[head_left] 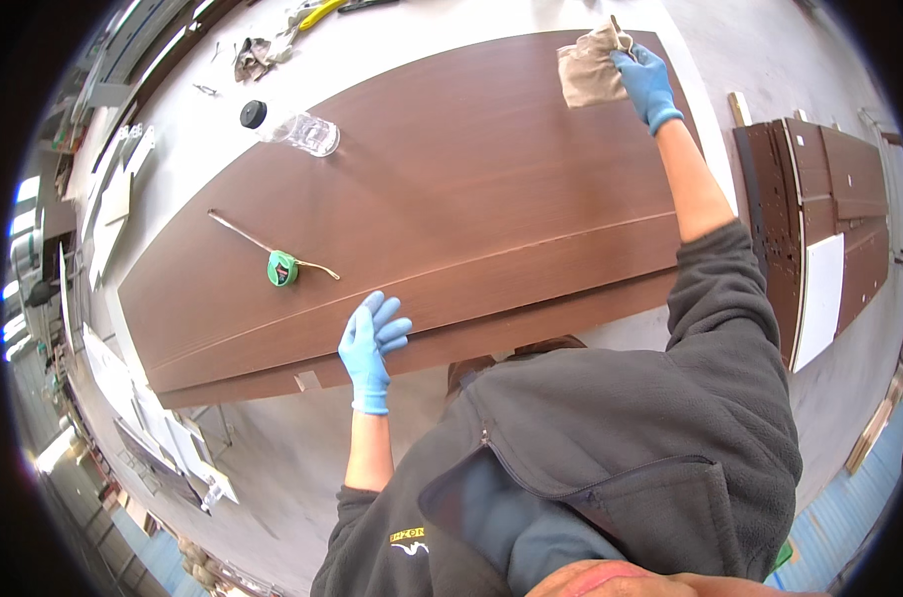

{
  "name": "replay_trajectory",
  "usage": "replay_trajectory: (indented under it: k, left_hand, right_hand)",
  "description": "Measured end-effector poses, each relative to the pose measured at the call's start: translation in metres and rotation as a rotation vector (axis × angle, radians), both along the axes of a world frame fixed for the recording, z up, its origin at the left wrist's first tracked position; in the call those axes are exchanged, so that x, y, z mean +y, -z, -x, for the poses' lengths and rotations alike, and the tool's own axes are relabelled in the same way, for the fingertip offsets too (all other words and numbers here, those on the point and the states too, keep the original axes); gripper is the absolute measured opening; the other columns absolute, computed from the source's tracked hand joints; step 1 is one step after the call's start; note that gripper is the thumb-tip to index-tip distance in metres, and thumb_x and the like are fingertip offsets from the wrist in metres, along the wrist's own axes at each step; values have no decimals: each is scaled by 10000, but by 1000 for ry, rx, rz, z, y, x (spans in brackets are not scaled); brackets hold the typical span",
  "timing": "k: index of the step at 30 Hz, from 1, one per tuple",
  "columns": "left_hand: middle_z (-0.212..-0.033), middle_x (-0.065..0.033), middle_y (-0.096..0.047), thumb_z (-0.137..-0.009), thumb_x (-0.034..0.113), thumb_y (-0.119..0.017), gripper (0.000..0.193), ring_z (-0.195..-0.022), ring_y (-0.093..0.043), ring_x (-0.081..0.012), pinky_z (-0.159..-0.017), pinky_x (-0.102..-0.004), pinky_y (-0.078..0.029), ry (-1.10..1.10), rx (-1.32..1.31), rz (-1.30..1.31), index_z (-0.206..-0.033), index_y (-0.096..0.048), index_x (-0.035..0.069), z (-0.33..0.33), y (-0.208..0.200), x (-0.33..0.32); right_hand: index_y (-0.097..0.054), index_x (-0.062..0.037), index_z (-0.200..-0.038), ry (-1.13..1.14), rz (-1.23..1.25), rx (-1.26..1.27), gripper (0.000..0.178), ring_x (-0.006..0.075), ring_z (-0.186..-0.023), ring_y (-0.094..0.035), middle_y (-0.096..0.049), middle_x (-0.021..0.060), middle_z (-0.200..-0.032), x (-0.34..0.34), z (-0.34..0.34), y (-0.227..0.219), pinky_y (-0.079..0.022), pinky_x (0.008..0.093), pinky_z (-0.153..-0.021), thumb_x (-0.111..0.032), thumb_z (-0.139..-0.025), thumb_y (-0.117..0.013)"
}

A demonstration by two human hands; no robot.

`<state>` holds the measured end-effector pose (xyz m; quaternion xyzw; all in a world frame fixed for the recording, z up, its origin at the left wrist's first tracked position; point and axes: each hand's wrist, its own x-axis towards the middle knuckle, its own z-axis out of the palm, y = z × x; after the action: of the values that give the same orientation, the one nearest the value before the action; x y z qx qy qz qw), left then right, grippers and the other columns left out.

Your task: The person wipes a brown wooden panel with a cloth, then stacks it with other panels. They pick up a white panel and place it on top of the brown panels, aligning it carefully. The person continues to handle and stack various wooden panels in a workshop setting.

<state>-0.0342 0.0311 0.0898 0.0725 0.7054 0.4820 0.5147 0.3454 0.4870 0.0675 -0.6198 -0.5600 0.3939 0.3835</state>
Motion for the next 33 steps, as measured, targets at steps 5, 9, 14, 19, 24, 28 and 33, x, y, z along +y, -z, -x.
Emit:
replay_trajectory:
  k: [5, 9, 14, 19, 24, 28, 33]
  left_hand:
    - [-1388, -180, -703, -1126, 270, -542, 446, -1039, -769, -207, -807, -296, -618, 69, 213, -142, -1462, -605, -16, 11, 31, 30]
    - [-1414, -221, -680, -1056, 167, -590, 409, -1220, -705, -336, -1016, -407, -567, 267, 751, -382, -1412, -649, -25, 21, 63, 49]
    - [-1522, -276, -569, -981, 232, -643, 512, -1428, -520, -444, -1189, -532, -396, 700, 1469, -353, -1434, -629, -7, 25, 94, 42]
    - [-1595, -239, -513, -999, 291, -624, 566, -1495, -450, -417, -1237, -537, -316, 751, 1517, -295, -1499, -583, 27, 22, 106, 35]
    - [-1601, -219, -521, -1024, 298, -591, 538, -1503, -454, -402, -1241, -523, -310, 777, 1562, -259, -1502, -591, 50, 21, 104, 35]
    - [-1624, -222, -493, -1021, 300, -581, 560, -1526, -423, -406, -1252, -535, -294, 797, 1545, -242, -1518, -574, 43, 20, 106, 34]
    - [-1626, -208, -500, -1023, 299, -577, 552, -1526, -430, -403, -1245, -533, -301, 794, 1523, -284, -1515, -579, 48, 23, 109, 35]
  right_hand:
    - [-742, -13, -1264, -134, 164, 312, 290, 97, -1004, -662, -762, 14, -1113, -129, -9, -46, -543, 294, -916, -160, -1015, -714]
    - [-726, -4, -1270, -116, 290, 312, 328, 170, -1044, -713, -769, 74, -1187, -226, -8, -23, -567, 324, -958, -196, -1003, -717]
    - [-602, -87, -1449, -142, -213, -862, 629, 352, -1537, -419, -433, 186, -1669, -307, 4, 16, -250, 590, -1261, -449, -942, -688]
    - [-606, -52, -1439, -360, -539, -971, 691, 391, -1593, -318, -409, 183, -1686, -342, 42, 49, -156, 589, -1299, -555, -966, -619]
    - [-509, -29, -1538, -345, -141, -955, 991, 442, -1625, -171, -344, 236, -1692, -364, 106, 71, -96, 638, -1300, -704, -837, -693]
    - [-520, -24, -1528, -536, -322, -784, 1051, 445, -1625, -191, -323, 253, -1705, -404, 173, 67, -82, 665, -1299, -682, -746, -766]
    - [-651, -103, -1376, -522, -392, -739, 717, 417, -1509, -398, -532, 206, -1530, -389, 149, 58, -181, 651, -1272, -541, -810, -696]
